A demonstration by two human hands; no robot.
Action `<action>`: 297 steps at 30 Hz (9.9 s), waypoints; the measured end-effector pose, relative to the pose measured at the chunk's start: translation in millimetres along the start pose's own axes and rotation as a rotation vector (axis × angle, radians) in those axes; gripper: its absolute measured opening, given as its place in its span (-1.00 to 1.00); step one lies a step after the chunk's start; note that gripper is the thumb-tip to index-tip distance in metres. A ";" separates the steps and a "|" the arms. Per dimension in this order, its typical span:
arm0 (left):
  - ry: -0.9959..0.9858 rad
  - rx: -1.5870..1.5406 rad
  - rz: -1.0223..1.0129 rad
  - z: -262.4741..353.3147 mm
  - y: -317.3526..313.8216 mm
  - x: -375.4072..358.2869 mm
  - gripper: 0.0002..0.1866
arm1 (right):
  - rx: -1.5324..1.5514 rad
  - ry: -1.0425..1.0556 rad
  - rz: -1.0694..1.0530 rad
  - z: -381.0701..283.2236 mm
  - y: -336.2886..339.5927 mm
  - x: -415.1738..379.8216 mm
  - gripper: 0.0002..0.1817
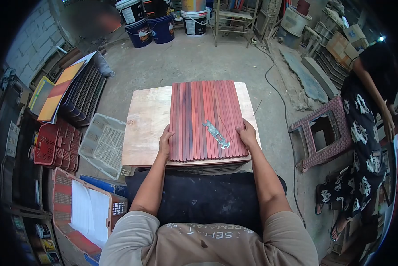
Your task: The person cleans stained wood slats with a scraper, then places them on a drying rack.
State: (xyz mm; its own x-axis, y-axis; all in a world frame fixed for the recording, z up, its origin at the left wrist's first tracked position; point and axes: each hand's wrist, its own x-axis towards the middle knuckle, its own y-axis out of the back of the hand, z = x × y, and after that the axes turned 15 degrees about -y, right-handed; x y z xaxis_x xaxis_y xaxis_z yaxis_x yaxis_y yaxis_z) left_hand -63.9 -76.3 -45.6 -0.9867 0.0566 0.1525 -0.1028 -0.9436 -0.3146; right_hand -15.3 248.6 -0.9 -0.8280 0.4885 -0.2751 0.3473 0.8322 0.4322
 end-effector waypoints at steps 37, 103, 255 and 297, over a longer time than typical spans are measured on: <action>0.049 0.100 0.045 35.0 5.8 -10.8 -0.36 | -0.144 0.044 0.662 19.8 11.6 86.3 -0.76; -0.180 -0.172 0.219 118.7 -21.5 -36.5 -0.95 | -0.865 0.377 0.201 -66.8 -72.3 -98.6 -0.67; -0.591 0.721 -0.736 -41.9 -224.6 95.4 -0.79 | 0.901 -0.393 -0.609 -75.2 107.8 62.4 -0.82; 0.320 -0.021 0.059 -11.1 43.5 8.0 -0.30 | -0.616 0.268 0.266 -35.9 -53.0 -86.5 -0.87</action>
State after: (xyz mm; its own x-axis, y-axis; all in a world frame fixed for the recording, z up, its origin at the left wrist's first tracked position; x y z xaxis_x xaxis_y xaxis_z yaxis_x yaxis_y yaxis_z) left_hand -77.6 -113.3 -68.4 -0.9802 0.1053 -0.1679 -0.0438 -0.9414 -0.3343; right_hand 22.1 152.8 30.8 -0.8570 0.5069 0.0926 0.3061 0.3563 0.8828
